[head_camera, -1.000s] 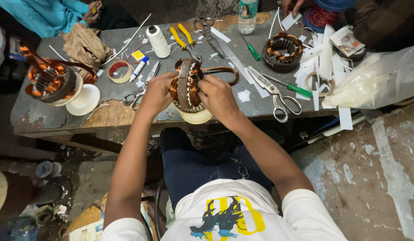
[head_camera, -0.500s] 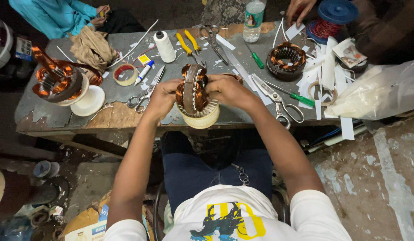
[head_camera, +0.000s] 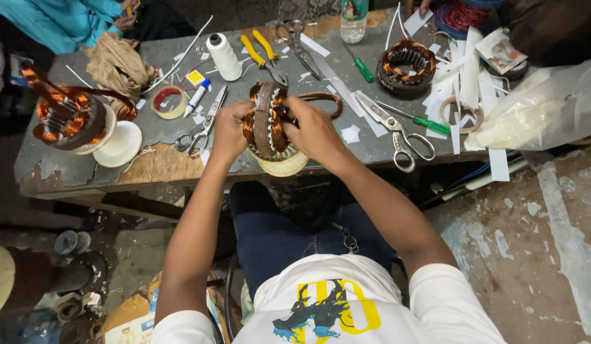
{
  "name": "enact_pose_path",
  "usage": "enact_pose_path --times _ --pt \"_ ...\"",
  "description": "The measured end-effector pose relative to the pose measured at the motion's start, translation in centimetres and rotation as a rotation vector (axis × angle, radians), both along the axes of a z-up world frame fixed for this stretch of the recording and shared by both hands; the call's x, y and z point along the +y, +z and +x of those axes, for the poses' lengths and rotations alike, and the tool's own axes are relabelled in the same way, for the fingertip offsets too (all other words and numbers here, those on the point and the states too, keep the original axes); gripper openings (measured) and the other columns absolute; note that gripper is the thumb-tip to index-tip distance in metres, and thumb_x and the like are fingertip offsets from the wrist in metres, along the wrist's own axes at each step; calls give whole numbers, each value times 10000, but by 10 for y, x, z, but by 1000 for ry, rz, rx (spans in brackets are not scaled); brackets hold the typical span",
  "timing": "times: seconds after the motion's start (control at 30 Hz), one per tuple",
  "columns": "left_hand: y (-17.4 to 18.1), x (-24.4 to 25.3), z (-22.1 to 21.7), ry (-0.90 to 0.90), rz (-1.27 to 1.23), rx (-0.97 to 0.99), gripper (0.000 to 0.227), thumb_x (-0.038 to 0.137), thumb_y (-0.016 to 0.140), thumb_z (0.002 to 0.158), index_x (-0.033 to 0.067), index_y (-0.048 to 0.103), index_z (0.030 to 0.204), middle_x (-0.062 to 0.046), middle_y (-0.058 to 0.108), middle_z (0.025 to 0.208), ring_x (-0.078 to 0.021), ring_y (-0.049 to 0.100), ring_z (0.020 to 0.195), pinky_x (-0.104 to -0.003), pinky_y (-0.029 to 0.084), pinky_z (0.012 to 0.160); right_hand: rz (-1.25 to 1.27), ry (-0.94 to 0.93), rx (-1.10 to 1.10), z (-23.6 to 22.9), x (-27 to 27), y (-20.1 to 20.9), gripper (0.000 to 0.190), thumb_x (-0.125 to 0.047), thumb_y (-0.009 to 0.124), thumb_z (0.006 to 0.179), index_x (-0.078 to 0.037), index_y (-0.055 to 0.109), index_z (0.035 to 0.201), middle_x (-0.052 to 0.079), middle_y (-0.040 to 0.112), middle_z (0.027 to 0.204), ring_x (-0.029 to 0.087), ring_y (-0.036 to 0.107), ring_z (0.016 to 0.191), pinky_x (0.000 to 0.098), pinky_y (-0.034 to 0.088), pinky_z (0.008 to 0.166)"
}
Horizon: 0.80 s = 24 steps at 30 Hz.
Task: The person winds copper wire around a cylindrical stator core, repeatedly inserting white insulating strips between layers. They rotate the stator and adjust the wire path by hand, occasionally using a small white tool to press the wire into place. The work continues on the same stator throughout the clip.
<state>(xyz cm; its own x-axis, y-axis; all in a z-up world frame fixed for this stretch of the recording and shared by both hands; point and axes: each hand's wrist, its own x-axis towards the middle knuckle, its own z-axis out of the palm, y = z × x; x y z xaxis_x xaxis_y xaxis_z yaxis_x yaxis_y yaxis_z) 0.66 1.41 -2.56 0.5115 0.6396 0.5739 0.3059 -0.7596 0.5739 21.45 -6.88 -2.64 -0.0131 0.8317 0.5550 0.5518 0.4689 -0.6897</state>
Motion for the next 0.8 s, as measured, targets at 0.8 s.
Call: enact_pose_path --times 0.8 --pt "22 -9 -3 64 119 330 353 -14 737 726 -47 675 1072 -220 658 1135 -445 602 1094 -469 504 925 50 -227 -147 -11 6 -20 142 -91 699 946 1 623 1024 185 675 983 397 694 897 488 547 791"
